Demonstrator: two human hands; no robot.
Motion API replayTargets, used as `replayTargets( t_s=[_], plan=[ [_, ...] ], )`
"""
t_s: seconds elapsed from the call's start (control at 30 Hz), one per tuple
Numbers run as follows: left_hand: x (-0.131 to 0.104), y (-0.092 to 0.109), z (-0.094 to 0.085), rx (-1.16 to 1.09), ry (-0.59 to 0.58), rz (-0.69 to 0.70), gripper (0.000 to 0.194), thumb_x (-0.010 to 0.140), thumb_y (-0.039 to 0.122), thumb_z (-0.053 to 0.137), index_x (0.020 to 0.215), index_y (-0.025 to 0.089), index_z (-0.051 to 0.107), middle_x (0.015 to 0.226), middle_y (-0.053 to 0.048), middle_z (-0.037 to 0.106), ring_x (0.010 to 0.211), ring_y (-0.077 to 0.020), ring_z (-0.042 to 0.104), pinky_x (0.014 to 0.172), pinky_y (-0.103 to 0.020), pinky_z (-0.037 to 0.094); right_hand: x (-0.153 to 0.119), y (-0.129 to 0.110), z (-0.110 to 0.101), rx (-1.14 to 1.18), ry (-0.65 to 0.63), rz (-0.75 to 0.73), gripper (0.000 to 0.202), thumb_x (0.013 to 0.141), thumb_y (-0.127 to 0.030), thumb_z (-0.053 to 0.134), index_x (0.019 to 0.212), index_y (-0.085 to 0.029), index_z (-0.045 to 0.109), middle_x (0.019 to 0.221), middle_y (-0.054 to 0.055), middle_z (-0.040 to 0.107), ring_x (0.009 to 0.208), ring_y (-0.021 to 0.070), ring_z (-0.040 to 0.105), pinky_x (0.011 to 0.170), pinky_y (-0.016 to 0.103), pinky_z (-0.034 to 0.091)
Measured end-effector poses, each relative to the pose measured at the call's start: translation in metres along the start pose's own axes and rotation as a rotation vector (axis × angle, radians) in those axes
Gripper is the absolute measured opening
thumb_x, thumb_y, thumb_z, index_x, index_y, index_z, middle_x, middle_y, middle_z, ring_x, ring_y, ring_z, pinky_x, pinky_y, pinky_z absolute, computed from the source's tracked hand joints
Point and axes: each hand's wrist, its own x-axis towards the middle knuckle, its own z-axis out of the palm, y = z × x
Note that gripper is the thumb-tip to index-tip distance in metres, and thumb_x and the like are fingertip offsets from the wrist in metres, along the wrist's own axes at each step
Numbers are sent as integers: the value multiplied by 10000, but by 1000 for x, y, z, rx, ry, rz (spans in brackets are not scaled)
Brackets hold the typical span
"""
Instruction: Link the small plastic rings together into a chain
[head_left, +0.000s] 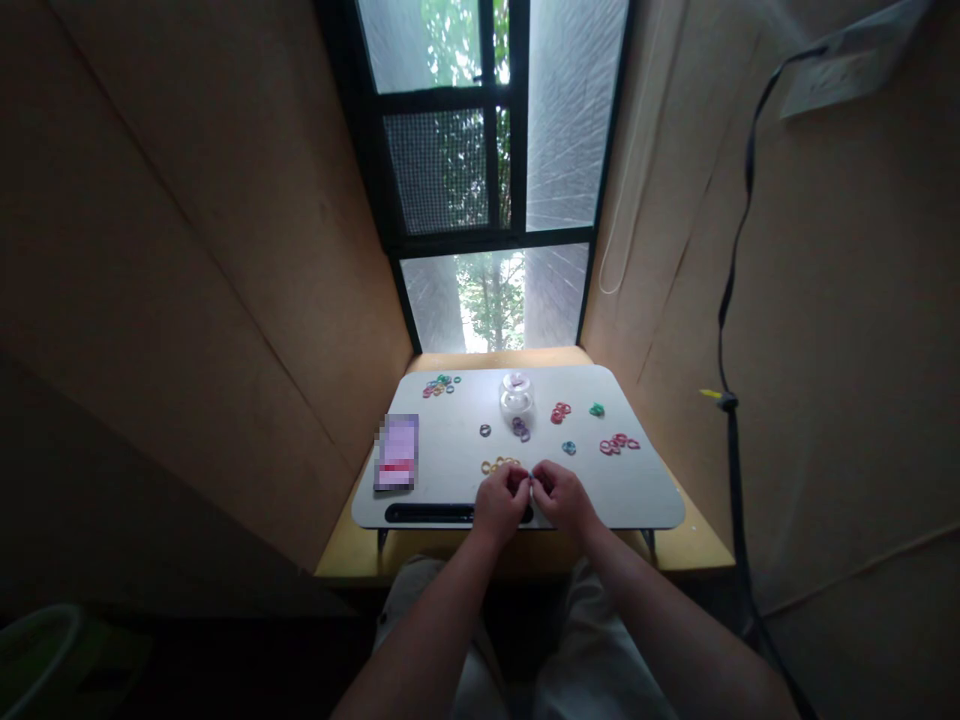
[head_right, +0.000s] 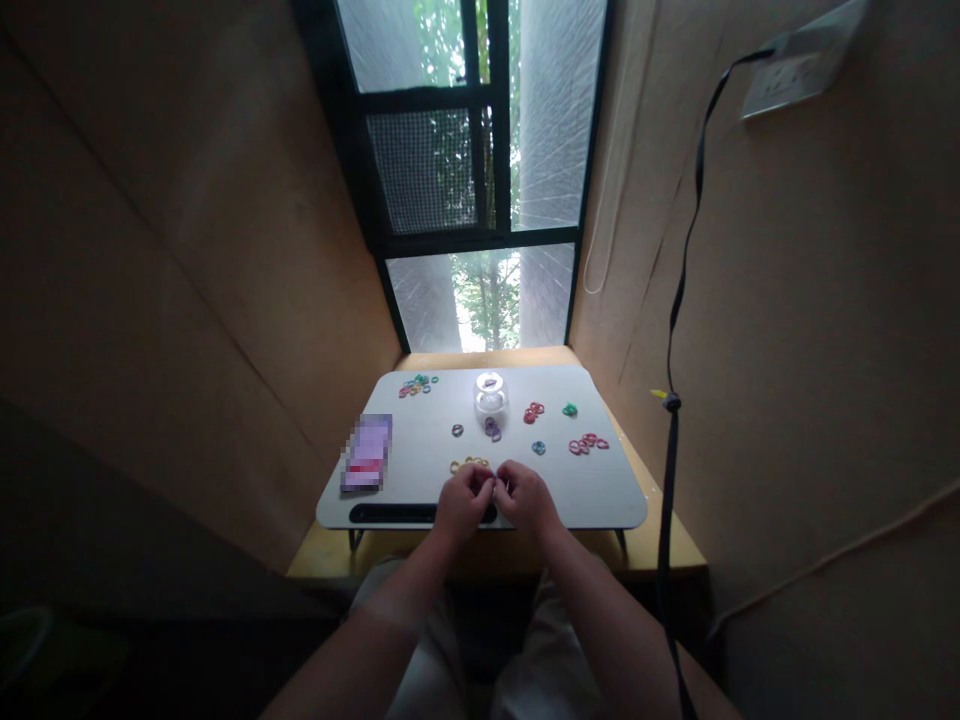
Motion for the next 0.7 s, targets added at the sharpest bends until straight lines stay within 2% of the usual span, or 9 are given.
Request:
replayTargets(
  t_s=[0.27,0.7],
  plan=[
    [-1,0,0,-42,-15,-1,87,800,223,599,865,202,652,795,-4,699,714,-134,641,687,-251,478,-1,-1,0,-7,7,12,98,805,-223,513,711,-198,530,618,-23,537,565,124,476,556,234,357],
    [0,-5,3,11,-27,18,104,827,185,524,828,204,626,791,-3,652,748,-144,593,708,-264,442,1,-2,0,-23,-3,17,90,786,-202,498,704,-199,533,615,-18,548,577,129,487,559,229,359]
  ],
)
